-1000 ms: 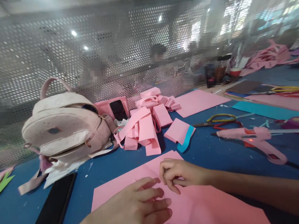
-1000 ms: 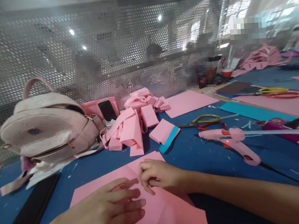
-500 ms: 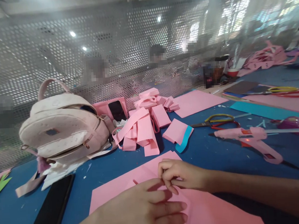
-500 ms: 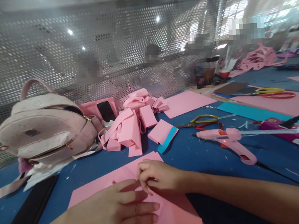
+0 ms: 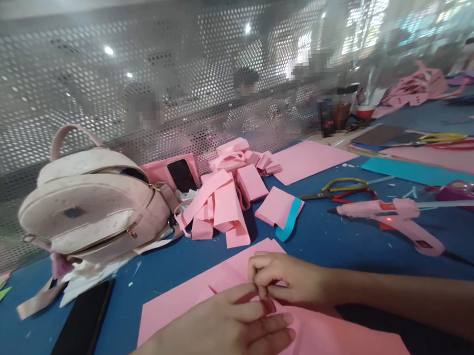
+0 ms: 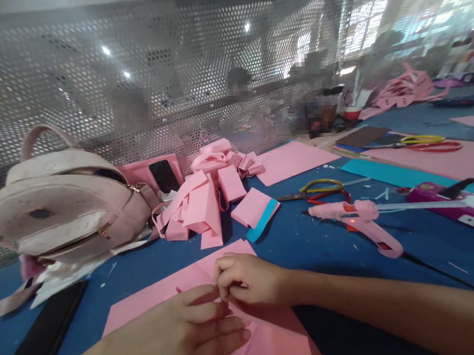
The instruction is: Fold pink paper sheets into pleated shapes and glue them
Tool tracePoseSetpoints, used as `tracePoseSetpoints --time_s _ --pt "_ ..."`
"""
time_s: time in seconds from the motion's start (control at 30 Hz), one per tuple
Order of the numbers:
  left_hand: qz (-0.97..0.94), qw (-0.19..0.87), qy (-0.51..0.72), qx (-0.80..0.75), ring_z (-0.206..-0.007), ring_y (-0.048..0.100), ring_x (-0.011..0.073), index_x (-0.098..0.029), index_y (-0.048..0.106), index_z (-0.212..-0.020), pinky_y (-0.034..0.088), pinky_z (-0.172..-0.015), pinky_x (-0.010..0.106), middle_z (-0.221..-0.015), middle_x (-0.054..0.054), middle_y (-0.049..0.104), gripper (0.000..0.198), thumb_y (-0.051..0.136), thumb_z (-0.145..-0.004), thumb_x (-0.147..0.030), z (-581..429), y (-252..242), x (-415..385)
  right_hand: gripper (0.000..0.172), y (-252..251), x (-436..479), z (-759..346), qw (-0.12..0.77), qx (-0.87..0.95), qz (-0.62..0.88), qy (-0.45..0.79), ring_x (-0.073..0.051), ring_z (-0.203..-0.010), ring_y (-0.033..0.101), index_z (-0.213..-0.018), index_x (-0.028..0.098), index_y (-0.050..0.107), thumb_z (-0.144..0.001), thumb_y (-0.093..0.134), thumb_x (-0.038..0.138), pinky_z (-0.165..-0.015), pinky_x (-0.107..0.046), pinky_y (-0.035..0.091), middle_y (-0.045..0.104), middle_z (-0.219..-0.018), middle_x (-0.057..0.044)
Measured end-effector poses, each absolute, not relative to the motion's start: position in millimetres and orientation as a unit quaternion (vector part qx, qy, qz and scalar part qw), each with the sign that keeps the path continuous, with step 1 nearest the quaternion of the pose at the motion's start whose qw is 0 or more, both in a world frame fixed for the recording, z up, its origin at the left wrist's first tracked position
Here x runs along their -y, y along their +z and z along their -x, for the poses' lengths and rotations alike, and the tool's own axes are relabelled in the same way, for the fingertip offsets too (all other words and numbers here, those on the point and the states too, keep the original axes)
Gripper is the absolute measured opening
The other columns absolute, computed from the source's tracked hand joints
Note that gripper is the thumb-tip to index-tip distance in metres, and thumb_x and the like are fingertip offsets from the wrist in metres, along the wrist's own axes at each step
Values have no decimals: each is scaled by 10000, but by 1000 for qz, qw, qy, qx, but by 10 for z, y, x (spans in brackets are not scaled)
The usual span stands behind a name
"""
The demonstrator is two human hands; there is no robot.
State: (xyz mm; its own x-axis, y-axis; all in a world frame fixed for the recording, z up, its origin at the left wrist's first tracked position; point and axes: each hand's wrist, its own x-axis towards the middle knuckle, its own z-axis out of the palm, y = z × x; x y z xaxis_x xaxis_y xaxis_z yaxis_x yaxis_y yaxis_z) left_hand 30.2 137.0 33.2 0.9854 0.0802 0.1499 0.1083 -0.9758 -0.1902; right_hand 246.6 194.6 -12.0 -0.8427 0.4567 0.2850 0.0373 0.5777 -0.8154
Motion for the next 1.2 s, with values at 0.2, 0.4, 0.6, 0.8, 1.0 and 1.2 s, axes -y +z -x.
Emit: tracePoseSetpoints --time_s 0.2,0.4,0.6,0.8,1.0,1.2 --pt "993 70 -87 31 -1043 598 184 -88 619 -1264 448 -976 336 -1274 38 694 282 493 -1029 -179 -369 383 -1376 174 -44 -1917 -2470 228 860 154 430 -142 -817 553 -701 164 582 -761 523 11 -744 -251 427 570 -857 -14" --pt "989 23 -111 92 -1099 608 172 -119 632 -1203 434 -1021 318 -1162 36 736 258 501 -1039 -268 -310 427 -1325 200 -19 -1926 -2489 220 859 147 439 -157 -825 550 -700 168 626 -871 537 115 -726 -259 418 564 -846 -23" --pt "988 46 -109 103 -1164 614 179 -136 644 -1185 424 -1093 342 -1193 43 729 247 553 -1012 -285 -195 401 -1266 236 42 -1894 -2471 218 859 162 435 -171 -812 545 -730 169 662 -927 534 189 -748 -279 426 555 -827 -34" --pt "985 64 -112 113 -1241 581 177 -177 656 -1206 301 -1199 365 -1323 14 678 257 466 -1044 -239 -79 391 -1247 270 -32 -1914 -2470 215 852 152 452 -151 -756 500 -689 170 655 -933 541 185 -667 -245 404 519 -812 -25" --pt "975 122 -141 117 -1196 613 181 -168 691 -1162 302 -1201 388 -1285 17 698 271 452 -1043 -209 -8 327 -1222 261 -62 -1925 -2485 214 849 149 459 -144 -760 491 -744 172 695 -950 534 175 -674 -239 394 503 -833 -21" --pt "963 176 -158 128 -1202 613 192 -167 684 -1221 273 -1217 422 -1280 32 697 342 386 -1057 -196 46 179 -1225 284 -54 -1925 -2471 214 842 157 471 -141 -720 463 -757 176 710 -973 541 250 -647 -244 392 494 -825 -19"
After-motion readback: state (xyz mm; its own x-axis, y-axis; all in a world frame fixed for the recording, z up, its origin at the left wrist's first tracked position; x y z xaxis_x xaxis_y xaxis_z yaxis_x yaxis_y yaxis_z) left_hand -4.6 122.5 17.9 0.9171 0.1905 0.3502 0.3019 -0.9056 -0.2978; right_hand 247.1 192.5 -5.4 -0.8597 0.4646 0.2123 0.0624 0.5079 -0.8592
